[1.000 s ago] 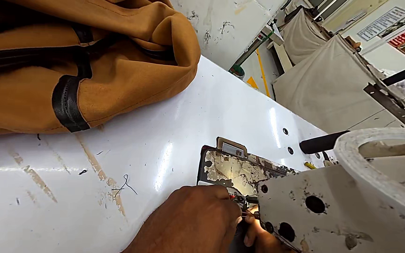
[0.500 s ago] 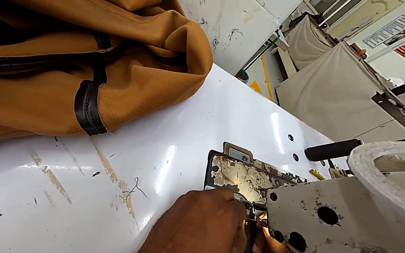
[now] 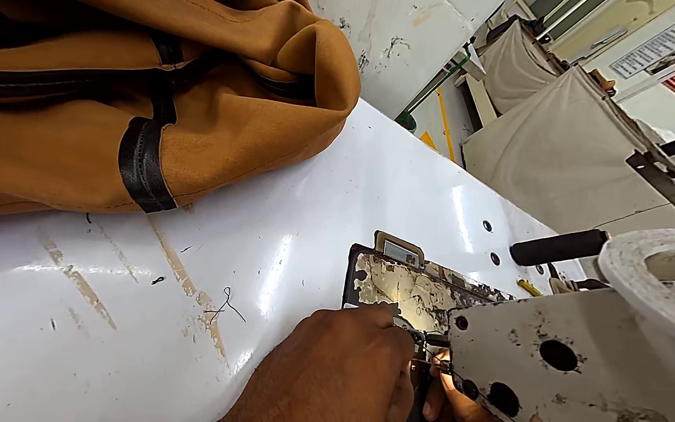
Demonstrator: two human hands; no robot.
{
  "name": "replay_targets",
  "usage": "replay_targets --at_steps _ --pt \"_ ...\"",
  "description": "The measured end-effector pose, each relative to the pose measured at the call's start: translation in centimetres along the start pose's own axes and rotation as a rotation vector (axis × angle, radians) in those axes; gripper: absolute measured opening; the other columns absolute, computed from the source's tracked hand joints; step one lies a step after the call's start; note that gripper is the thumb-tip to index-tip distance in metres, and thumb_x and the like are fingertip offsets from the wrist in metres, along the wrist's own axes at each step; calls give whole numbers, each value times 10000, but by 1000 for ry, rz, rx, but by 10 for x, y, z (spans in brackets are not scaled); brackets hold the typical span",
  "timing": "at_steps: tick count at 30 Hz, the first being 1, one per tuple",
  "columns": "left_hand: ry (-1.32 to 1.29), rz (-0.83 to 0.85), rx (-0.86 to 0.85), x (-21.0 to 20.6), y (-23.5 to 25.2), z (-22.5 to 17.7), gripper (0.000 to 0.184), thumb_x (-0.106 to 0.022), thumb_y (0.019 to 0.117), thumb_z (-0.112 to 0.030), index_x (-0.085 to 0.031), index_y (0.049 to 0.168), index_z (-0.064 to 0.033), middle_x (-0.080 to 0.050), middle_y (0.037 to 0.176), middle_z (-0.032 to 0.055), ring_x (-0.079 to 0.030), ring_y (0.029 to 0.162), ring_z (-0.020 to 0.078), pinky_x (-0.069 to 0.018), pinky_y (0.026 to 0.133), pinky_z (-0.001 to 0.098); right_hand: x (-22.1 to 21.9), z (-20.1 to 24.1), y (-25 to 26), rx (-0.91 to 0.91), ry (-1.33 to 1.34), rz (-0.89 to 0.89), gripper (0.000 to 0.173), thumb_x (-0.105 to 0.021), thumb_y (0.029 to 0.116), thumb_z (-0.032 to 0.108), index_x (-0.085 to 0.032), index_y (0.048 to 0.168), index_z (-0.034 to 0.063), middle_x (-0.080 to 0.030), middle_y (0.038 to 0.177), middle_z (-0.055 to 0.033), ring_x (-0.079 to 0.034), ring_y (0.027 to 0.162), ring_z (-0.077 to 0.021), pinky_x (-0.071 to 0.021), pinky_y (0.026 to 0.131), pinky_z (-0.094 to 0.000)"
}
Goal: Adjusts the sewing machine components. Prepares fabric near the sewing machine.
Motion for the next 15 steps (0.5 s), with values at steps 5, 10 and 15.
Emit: replay_targets --at_steps 5,10,15 --pt "-4 5 1 -1 0 0 169 -608 943 -195 -750 886 -123 -650 792 21 -611 651 125 -495 540 271 -6 6 2 -26 8 -23 114 -538 1025 109 -649 1013 134 -719 771 87 -658 605 -7 -565 546 -192" --pt "0 3 1 -2 1 -1 170 -613 939 -191 -754 880 -118 -651 784 26 -613 643 132 -493 534 281 -6 7 3 -32 -10 -9 117 -532 1044 145 -644 1013 156 -717 773 92 -652 600 -7 -560 546 -193" --pt "4 4 1 -3 1 0 173 -608 941 -192 -751 878 -120 -632 767 22 -600 633 132 -481 526 280 -6 7 3 -46 -13 -8 128 -527 1046 155 -646 997 154 -716 757 91 -652 596 -7 -562 552 -195"
Point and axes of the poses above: each hand's wrist, its own y-axis towards the middle knuckle, its own x-axis out of the back of the hand, z = x × y, the point moved 5 cm from there along y, towards the middle knuckle
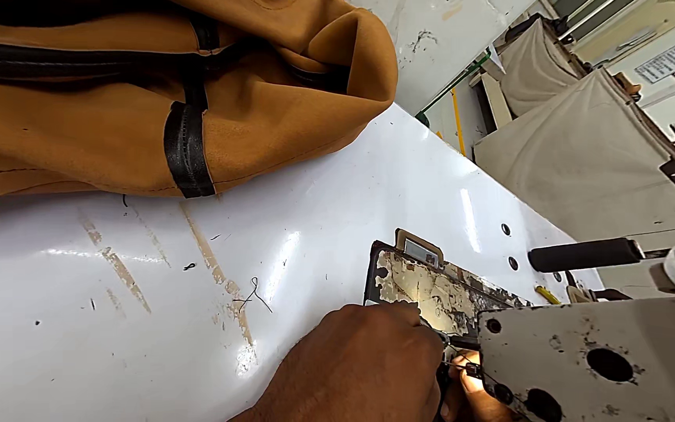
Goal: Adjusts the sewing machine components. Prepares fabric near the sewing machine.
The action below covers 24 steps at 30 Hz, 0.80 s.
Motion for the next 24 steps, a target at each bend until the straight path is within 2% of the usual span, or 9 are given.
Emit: replay_targets --at_steps 4,7,11,15,19,24 --pt "-2 14 -4 0 0 0 186 -601 952 -197 -758 890 -120 -654 789 24 -618 656 137 -490 539 288 -1 -1 -3 17 -31 26 130 -552 1038 141 -664 996 190 -712 782 125 -657 642 22 -568 583 -184" --pt "0 19 -15 0 0 0 198 -591 964 -200 -762 896 -125 -665 804 17 -629 675 134 -498 556 285 -5 2 -3 67 -84 7 142 -573 1004 74 -683 954 149 -709 779 128 -644 664 42 -561 612 -177" --pt "11 24 -20 -2 0 0 211 -582 982 -208 -764 906 -134 -672 824 15 -642 694 129 -515 576 285 -6 2 -3 144 -127 5 93 -641 1002 97 -728 1030 117 -746 871 100 -677 733 29 -586 653 -188" --pt "23 15 -35 -2 0 1 221 -577 991 -218 -766 911 -136 -674 825 12 -646 700 133 -519 575 289 -6 -2 -3 171 -173 -33 108 -649 998 87 -739 972 34 -738 818 42 -671 691 9 -588 629 -205" --pt "46 -5 -50 -2 0 0 206 -590 984 -220 -765 905 -143 -685 836 5 -656 714 122 -530 591 278 -13 10 -2 186 -285 -114 152 -664 983 111 -707 857 37 -689 715 59 -633 635 34 -569 616 -178" --pt "108 -103 -160 0 -5 -2 196 -575 1012 -227 -742 949 -147 -684 870 -10 -649 717 88 -521 579 216 -12 13 -2 197 -358 -149 186 -630 996 118 -667 840 25 -674 661 55 -603 559 50 -529 530 -139"
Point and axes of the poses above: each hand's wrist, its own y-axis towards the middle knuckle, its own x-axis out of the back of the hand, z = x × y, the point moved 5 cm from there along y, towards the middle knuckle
